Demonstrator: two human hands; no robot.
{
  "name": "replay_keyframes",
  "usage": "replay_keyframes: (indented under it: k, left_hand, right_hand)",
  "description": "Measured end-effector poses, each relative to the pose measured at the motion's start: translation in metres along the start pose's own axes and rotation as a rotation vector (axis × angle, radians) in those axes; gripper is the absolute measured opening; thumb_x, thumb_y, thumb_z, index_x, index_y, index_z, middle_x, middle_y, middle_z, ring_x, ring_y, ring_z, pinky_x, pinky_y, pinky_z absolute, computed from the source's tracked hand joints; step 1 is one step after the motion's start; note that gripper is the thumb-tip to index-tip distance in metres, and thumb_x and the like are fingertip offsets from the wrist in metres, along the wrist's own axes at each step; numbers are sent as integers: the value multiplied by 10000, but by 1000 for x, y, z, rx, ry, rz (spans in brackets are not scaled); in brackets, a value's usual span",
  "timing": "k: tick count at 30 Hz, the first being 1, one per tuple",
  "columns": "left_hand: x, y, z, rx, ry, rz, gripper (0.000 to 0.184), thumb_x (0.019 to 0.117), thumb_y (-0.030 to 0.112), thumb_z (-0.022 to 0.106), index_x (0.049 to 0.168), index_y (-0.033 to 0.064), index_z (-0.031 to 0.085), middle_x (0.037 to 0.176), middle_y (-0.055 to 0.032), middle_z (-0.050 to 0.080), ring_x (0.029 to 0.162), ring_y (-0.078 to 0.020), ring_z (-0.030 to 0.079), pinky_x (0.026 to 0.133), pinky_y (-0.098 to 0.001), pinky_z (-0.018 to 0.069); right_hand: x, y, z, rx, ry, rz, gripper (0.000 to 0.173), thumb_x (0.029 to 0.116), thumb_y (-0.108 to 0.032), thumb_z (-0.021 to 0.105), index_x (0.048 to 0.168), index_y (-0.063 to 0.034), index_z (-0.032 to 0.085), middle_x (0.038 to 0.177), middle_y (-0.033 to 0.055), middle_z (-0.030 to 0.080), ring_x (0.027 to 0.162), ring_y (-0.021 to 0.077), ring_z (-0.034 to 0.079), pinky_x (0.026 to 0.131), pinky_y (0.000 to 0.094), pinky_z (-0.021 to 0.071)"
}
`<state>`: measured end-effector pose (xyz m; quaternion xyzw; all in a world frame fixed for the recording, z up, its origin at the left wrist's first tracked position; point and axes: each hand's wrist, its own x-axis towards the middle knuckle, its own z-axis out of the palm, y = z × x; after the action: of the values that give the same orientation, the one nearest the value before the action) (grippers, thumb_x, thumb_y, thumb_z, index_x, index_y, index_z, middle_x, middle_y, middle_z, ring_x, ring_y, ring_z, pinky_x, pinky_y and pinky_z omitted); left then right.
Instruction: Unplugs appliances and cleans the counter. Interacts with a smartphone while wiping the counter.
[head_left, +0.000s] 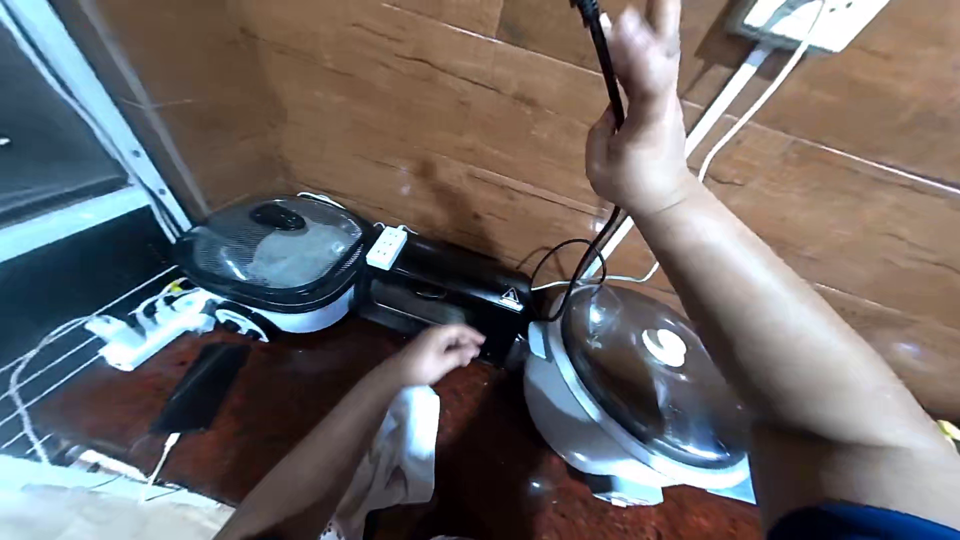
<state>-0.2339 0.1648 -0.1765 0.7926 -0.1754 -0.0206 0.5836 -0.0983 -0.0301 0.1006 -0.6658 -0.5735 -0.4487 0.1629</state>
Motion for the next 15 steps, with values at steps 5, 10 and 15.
replay_keyframes:
  k: [5,10,15]
  left_hand:
    - [-116,-88,50,596,-10,-449,598,997,431,633,1516,158,516,1600,-163,426,1503,-356,361,1236,-572,261]
    - [-154,-110,68,664,-20,-551,442,1021,310,593,1411,104,614,1501,-164,538,1432,-381,448,1178,-593,340]
    - [-115,-43,3,-269,748,-517,303,1074,187,535,1297,-11,593,1073,-123,679,907,-137,659,849,-353,563]
  right_hand:
    - [33,1,11,465,-225,818,626,927,42,650,1490,-51,394,1341,103,630,1045,134,691,877,292,577]
    - [0,-20,22,547,-226,633,330,839,53,589,1165,27,545,1034,76,678,910,97,681,821,283,583]
    - [-55,-93,28,213,-470,105,234,828,14,623,1042,26,716,1060,202,706,1009,371,681,882,526,566]
